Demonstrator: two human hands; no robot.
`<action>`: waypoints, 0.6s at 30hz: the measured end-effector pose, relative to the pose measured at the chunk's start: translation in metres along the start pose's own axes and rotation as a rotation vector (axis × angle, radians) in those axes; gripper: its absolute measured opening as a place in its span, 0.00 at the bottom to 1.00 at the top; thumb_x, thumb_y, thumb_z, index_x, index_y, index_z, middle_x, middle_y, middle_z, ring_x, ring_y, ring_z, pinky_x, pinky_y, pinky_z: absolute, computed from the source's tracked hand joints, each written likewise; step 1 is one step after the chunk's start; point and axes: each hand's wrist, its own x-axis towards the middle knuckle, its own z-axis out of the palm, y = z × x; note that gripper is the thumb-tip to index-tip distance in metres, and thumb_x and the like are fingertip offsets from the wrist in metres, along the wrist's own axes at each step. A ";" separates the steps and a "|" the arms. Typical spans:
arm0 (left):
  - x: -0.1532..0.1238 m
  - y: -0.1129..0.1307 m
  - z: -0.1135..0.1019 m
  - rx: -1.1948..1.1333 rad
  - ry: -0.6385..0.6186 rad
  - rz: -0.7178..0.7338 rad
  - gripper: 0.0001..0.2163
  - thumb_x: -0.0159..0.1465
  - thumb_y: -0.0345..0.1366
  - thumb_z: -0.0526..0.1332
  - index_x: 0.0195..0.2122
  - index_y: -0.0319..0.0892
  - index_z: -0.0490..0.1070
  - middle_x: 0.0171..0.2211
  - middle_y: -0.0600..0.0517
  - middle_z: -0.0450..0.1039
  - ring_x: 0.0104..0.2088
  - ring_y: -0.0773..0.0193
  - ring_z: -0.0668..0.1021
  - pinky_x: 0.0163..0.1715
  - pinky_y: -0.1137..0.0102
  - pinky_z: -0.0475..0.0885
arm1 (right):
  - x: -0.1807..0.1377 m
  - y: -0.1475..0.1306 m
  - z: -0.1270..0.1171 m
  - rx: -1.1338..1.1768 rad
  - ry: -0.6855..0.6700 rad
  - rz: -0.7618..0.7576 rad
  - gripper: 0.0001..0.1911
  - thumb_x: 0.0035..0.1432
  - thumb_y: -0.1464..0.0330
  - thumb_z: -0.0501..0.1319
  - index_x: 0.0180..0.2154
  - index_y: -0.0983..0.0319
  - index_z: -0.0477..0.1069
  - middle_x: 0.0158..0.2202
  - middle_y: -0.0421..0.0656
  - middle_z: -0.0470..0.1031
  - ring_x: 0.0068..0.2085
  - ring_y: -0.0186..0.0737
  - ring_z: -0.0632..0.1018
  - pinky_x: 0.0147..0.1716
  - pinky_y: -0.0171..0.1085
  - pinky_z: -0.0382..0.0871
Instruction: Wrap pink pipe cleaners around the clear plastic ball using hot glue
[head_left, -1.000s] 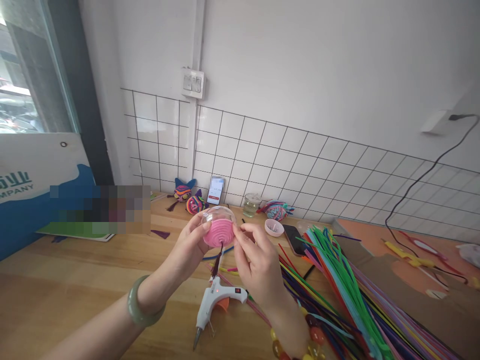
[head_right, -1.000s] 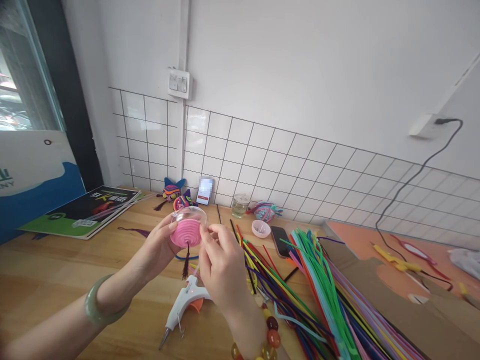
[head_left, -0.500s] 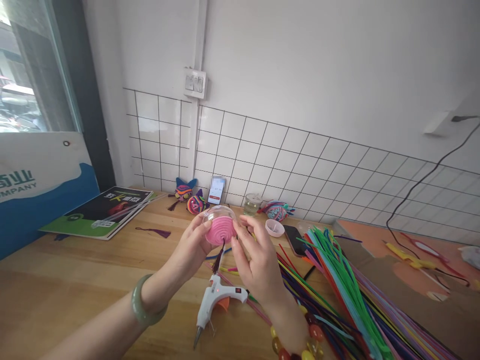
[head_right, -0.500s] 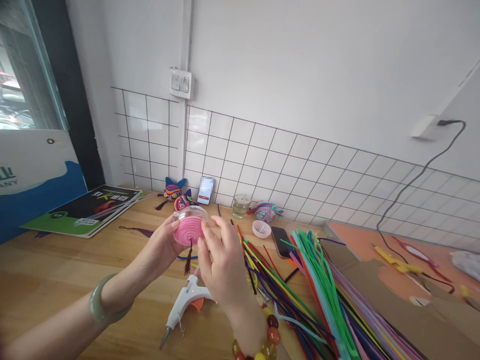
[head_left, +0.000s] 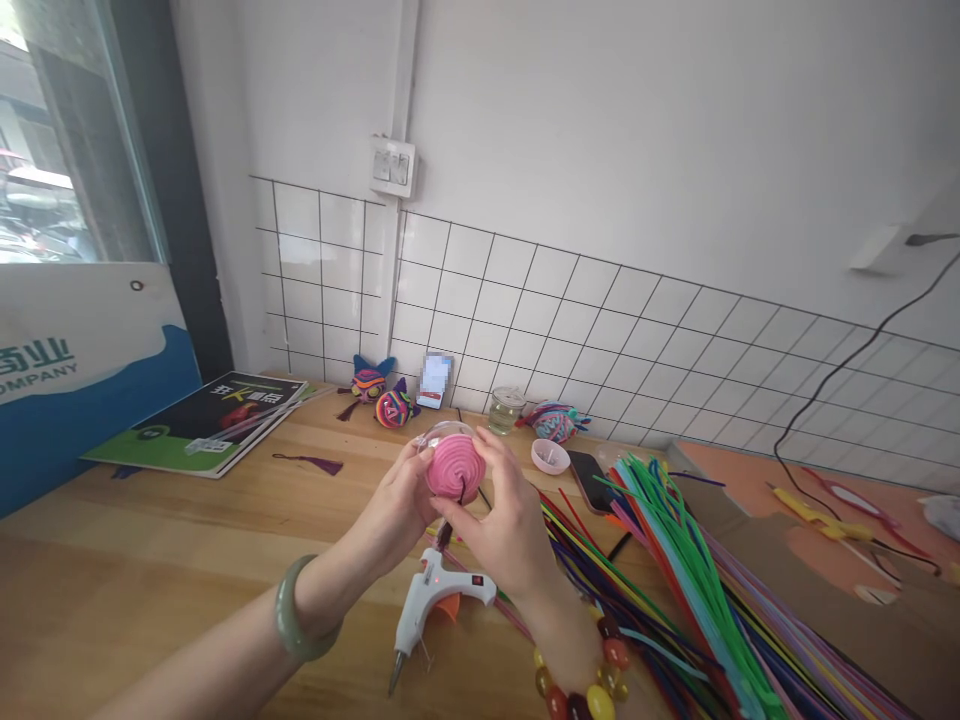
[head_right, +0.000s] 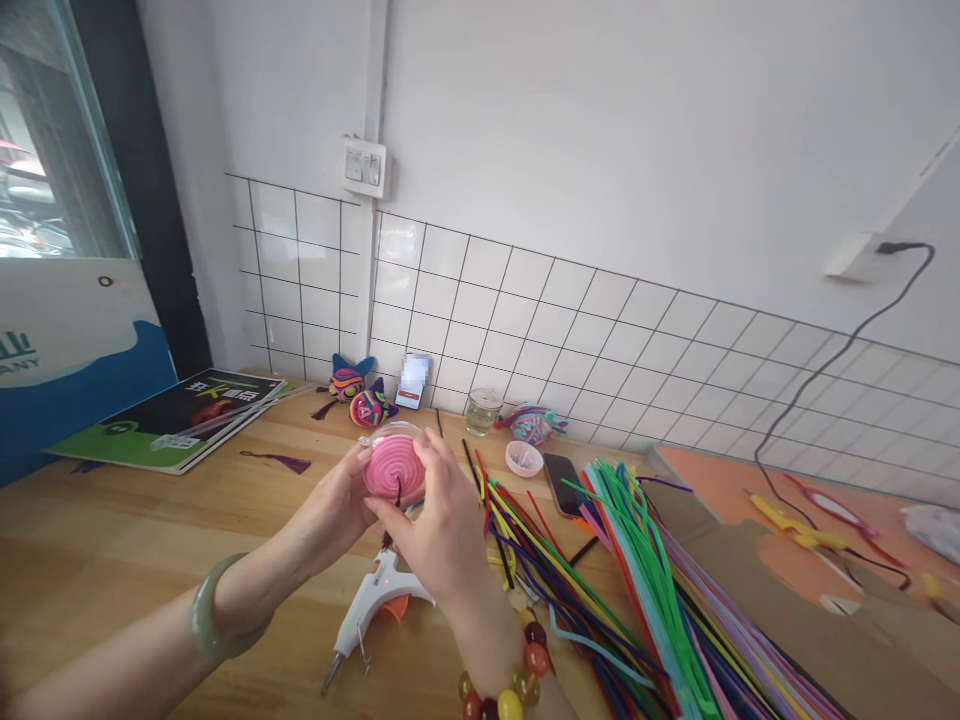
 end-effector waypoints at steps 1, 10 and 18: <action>0.000 -0.001 0.000 -0.006 -0.012 -0.010 0.17 0.64 0.42 0.63 0.51 0.41 0.70 0.43 0.45 0.78 0.40 0.56 0.79 0.35 0.66 0.76 | 0.000 0.001 0.001 -0.003 -0.004 0.009 0.33 0.53 0.68 0.71 0.58 0.63 0.61 0.59 0.60 0.70 0.59 0.57 0.74 0.55 0.56 0.73; 0.001 -0.007 -0.003 -0.010 -0.108 -0.030 0.16 0.68 0.43 0.58 0.54 0.44 0.69 0.53 0.45 0.74 0.50 0.56 0.76 0.47 0.63 0.74 | 0.000 0.011 0.005 0.041 -0.025 0.046 0.30 0.54 0.72 0.67 0.57 0.63 0.62 0.58 0.58 0.70 0.60 0.54 0.73 0.56 0.54 0.71; 0.004 -0.003 -0.006 0.024 -0.089 -0.094 0.14 0.68 0.44 0.55 0.47 0.44 0.73 0.40 0.47 0.78 0.36 0.60 0.77 0.36 0.67 0.75 | -0.001 0.019 0.008 0.157 -0.047 0.136 0.31 0.53 0.71 0.68 0.57 0.60 0.61 0.59 0.54 0.69 0.60 0.51 0.72 0.57 0.53 0.70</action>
